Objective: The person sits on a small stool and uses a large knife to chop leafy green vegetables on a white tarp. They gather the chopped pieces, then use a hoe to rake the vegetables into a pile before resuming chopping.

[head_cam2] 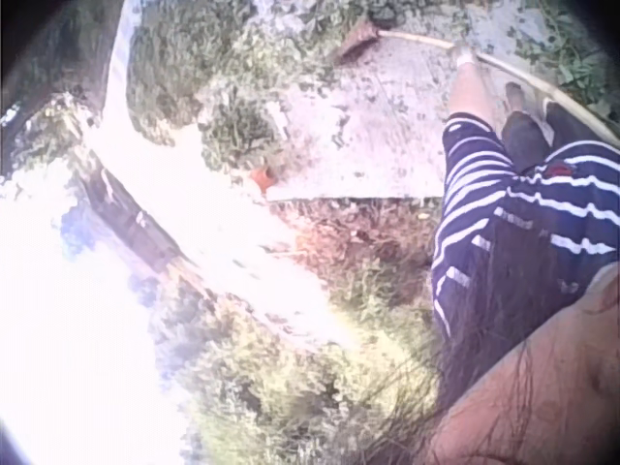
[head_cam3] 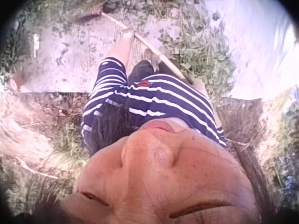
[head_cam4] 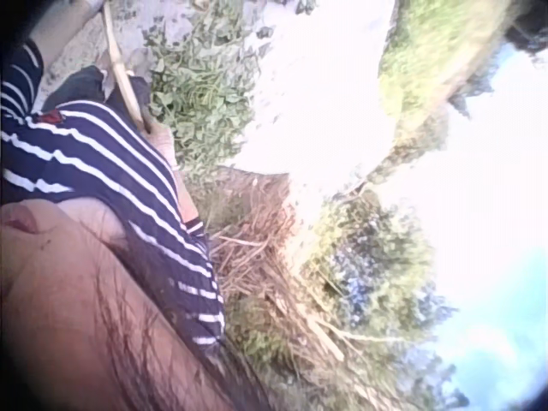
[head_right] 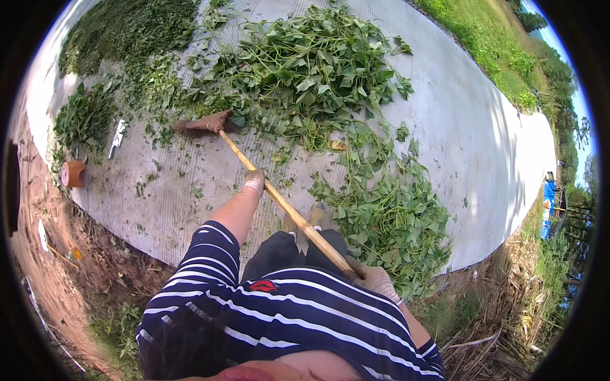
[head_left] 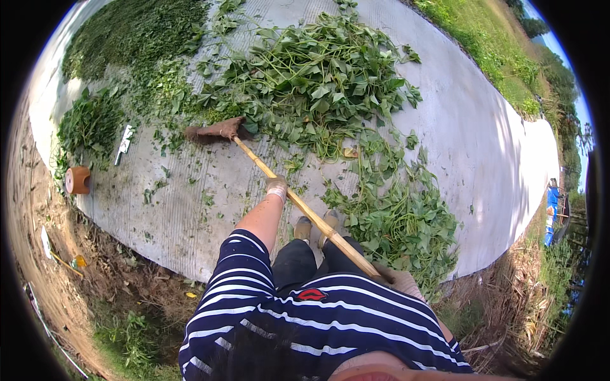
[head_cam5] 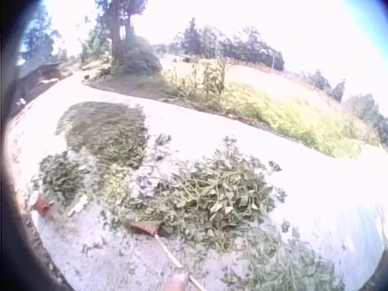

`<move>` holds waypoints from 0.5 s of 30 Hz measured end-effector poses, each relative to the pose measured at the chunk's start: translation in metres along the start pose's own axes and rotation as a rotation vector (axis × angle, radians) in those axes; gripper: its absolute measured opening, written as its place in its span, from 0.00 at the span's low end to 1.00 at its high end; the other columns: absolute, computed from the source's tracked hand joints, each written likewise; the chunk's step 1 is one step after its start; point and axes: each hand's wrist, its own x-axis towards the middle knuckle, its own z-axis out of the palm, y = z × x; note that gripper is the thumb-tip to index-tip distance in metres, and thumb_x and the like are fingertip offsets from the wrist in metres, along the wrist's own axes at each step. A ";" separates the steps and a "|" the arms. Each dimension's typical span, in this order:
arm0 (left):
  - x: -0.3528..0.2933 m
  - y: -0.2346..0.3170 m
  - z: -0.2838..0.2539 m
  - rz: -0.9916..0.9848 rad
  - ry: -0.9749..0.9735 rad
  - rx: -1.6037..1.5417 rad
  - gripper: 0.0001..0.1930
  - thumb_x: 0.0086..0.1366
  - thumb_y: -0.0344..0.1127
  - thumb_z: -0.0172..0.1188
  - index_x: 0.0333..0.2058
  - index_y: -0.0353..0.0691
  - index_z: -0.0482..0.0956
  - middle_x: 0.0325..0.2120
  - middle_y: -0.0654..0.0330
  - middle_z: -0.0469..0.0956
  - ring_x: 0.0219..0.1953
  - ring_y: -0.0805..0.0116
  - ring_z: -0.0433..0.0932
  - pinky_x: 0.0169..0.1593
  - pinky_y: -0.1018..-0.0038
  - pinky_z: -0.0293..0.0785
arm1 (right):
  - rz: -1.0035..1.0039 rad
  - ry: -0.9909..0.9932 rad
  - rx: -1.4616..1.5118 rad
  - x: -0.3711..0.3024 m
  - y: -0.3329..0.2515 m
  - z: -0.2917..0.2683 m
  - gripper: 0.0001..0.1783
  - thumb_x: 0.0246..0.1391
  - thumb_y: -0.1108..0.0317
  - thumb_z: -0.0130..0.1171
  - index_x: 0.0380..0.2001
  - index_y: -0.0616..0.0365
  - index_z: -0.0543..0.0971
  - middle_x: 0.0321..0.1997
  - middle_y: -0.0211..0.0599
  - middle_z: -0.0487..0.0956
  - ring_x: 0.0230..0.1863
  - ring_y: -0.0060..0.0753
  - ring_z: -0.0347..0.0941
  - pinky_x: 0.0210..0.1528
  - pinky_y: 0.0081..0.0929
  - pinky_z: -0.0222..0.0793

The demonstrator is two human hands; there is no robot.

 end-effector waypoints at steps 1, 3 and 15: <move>0.002 0.019 -0.003 0.020 0.010 0.009 0.16 0.66 0.39 0.52 0.44 0.32 0.74 0.28 0.46 0.81 0.26 0.52 0.83 0.30 0.60 0.80 | 0.004 -0.002 0.062 0.015 -0.004 -0.001 0.24 0.60 0.59 0.62 0.58 0.51 0.76 0.39 0.52 0.83 0.38 0.44 0.81 0.44 0.33 0.74; -0.009 0.041 -0.010 0.010 0.043 0.068 0.17 0.65 0.40 0.54 0.44 0.31 0.71 0.29 0.46 0.80 0.26 0.51 0.82 0.30 0.60 0.80 | -0.027 -0.025 0.175 0.021 -0.014 -0.019 0.24 0.61 0.60 0.61 0.58 0.54 0.76 0.35 0.48 0.83 0.35 0.32 0.79 0.42 0.29 0.73; 0.032 0.142 -0.047 -0.293 -0.074 -0.234 0.19 0.64 0.35 0.54 0.52 0.33 0.73 0.42 0.44 0.79 0.39 0.51 0.82 0.41 0.63 0.80 | 0.033 -0.125 -0.408 0.063 -0.170 -0.112 0.20 0.62 0.59 0.57 0.55 0.53 0.79 0.36 0.50 0.84 0.39 0.39 0.83 0.38 0.34 0.75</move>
